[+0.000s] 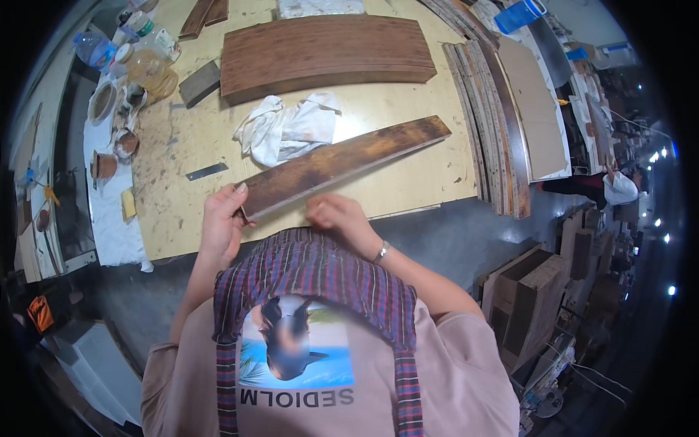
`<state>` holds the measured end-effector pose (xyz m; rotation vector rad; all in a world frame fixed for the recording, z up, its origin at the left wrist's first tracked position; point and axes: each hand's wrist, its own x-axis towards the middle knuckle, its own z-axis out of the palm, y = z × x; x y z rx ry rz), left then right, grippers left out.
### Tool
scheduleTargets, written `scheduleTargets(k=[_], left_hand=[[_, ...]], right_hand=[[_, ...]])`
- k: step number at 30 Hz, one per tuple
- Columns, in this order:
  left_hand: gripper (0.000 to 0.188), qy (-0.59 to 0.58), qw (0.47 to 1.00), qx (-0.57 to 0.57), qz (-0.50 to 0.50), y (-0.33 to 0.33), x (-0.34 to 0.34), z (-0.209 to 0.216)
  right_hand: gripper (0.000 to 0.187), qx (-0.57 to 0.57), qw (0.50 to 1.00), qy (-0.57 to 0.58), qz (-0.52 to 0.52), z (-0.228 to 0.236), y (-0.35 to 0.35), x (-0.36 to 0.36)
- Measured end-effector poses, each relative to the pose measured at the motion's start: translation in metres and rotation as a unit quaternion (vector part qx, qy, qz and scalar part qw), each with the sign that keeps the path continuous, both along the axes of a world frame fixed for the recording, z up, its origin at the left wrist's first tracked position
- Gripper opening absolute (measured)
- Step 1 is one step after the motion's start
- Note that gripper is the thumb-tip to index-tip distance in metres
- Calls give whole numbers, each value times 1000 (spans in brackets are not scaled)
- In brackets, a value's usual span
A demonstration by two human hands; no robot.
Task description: The person sands a wooden panel using a sanding block, applies a liquid coating with a sponge, and wipes the surface with a cloth.
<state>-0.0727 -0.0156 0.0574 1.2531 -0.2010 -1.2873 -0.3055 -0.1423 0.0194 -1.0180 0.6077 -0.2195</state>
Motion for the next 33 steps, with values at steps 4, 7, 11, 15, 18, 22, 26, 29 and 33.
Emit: scheduleTargets(k=[4,7,11,15,18,22,26,29,33], left_hand=[[28,21,999,-25,-39,1,-31,3],[32,22,994,-31,-100,11,-21,-4],[24,-361,927,32,101,39,76,-31],[34,-664,664,267,219,127,208,-75],[39,-645,637,371,198,145,234,-82],[43,-644,659,323,216,136,223,-78],[45,-520,821,82,220,69,148,-23],[48,-483,871,-74,60,22,69,30],[48,-588,787,-185,-4,-23,26,78]], right_hand=[[57,252,925,-119,-259,39,2,51],[66,200,938,-120,-257,44,-5,50],[78,116,946,-89,-291,73,-20,27],[69,6,953,-95,-287,90,-39,34],[62,31,937,-144,-316,104,-55,48],[47,55,919,-188,-343,111,-72,72],[43,56,905,-208,-367,117,-83,88],[43,67,896,-234,-372,131,-88,99],[44,75,884,-257,-384,142,-84,105]])
